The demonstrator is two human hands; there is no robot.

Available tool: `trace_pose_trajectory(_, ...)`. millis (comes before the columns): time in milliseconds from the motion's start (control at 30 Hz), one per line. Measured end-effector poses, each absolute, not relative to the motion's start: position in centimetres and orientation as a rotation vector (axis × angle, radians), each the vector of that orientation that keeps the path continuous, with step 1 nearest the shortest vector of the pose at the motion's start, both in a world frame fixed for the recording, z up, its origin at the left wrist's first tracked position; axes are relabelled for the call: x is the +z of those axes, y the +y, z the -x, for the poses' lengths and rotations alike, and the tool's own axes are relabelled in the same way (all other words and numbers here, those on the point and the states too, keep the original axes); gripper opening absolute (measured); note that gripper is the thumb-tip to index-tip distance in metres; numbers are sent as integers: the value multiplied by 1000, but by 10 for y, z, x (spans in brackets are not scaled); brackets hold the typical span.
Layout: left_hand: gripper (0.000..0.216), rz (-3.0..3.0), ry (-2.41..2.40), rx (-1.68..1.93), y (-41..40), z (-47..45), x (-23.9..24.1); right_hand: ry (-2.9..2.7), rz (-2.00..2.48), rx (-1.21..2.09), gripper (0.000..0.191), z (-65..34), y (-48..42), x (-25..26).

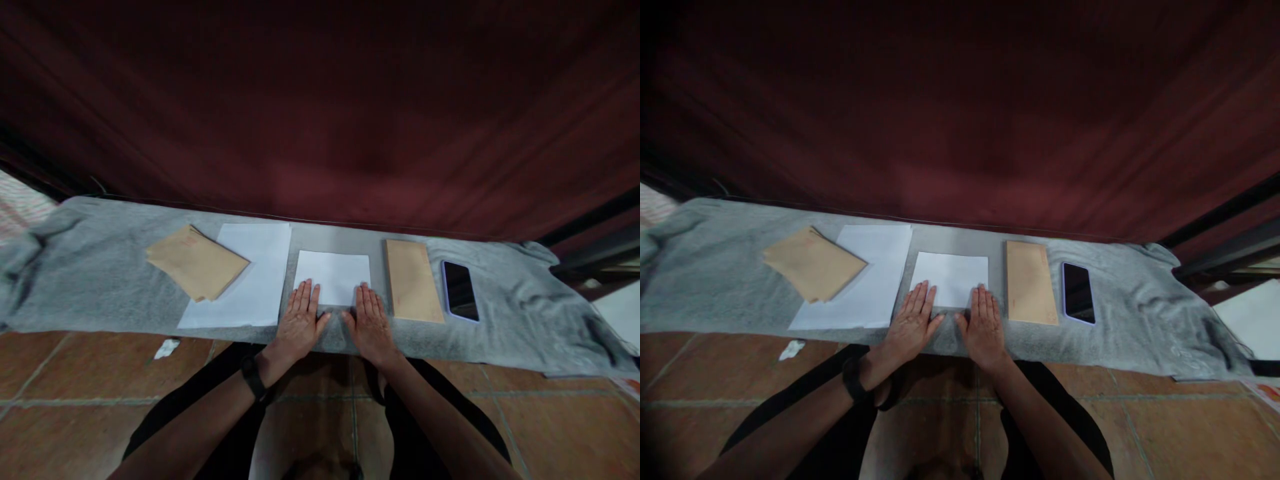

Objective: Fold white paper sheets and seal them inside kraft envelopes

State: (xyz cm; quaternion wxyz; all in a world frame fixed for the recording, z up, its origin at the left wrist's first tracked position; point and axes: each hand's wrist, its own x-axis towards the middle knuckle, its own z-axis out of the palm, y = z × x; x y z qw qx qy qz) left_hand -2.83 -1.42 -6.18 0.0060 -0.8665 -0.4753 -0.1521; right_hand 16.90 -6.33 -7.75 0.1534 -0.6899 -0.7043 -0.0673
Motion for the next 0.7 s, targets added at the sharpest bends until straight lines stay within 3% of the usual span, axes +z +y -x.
trace_pose_trajectory(300, 74, 2631, -1526, -529, -14, 28, -56, -1957, 1999, -173, 68, -174, -62, -73)
trace_pose_trajectory(700, 59, 2837, -1354, -380, 7, -4, -54, -2046, 1843, 289, 60, -151, -23, -49)
